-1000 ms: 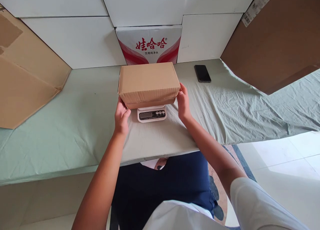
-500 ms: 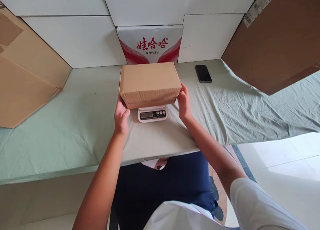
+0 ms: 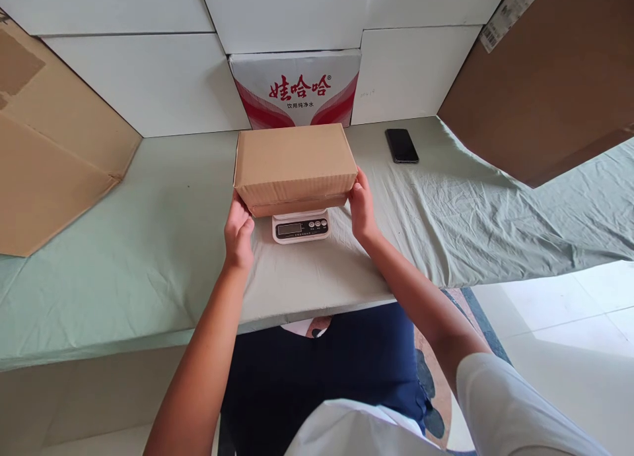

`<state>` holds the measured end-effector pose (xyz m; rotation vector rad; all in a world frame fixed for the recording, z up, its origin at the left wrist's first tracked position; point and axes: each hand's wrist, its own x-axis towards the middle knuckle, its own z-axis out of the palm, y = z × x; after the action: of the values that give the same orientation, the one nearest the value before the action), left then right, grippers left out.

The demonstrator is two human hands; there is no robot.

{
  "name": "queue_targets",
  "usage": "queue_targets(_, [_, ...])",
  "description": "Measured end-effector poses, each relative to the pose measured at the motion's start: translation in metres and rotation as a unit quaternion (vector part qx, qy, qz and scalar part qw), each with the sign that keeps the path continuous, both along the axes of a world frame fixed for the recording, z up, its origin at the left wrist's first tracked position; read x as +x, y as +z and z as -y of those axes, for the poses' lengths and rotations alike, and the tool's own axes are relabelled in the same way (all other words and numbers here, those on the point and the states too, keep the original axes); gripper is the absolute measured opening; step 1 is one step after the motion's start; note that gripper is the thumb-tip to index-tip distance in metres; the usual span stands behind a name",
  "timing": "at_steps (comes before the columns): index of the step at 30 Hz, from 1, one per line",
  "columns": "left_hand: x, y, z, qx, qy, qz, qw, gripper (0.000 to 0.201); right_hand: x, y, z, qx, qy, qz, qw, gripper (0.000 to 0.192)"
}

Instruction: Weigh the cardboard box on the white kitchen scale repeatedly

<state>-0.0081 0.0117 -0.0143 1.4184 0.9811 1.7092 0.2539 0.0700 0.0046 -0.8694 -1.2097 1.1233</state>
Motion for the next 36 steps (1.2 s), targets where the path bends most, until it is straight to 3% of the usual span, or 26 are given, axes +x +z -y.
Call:
queue_targets(5, [0.001, 0.001, 0.001, -0.006, 0.006, -0.012, 1.000, 0.080, 0.000, -0.005, -0.003, 0.020, 0.005, 0.035, 0.999, 0.070])
queue_targets(24, [0.004, 0.004, -0.004, 0.011, -0.019, -0.033, 0.999, 0.078, -0.011, 0.008, 0.003, 0.059, 0.037, 0.033, 0.997, 0.070])
queue_targets(28, [-0.006, 0.015, -0.025, 0.015, -0.017, -0.033, 0.999, 0.072, -0.013, 0.019, -0.020, 0.084, 0.032, 0.050, 0.995, 0.072])
queue_targets(32, [-0.015, 0.024, -0.068, -0.031, -0.008, -0.023, 0.999, 0.067, -0.022, 0.032, -0.063, 0.081, 0.021, 0.044, 0.996, 0.068])
queue_targets(36, [-0.015, 0.014, -0.117, -0.088, 0.038, 0.026, 0.995, 0.078, -0.039, 0.031, -0.110, 0.058, -0.013, 0.003, 0.998, 0.067])
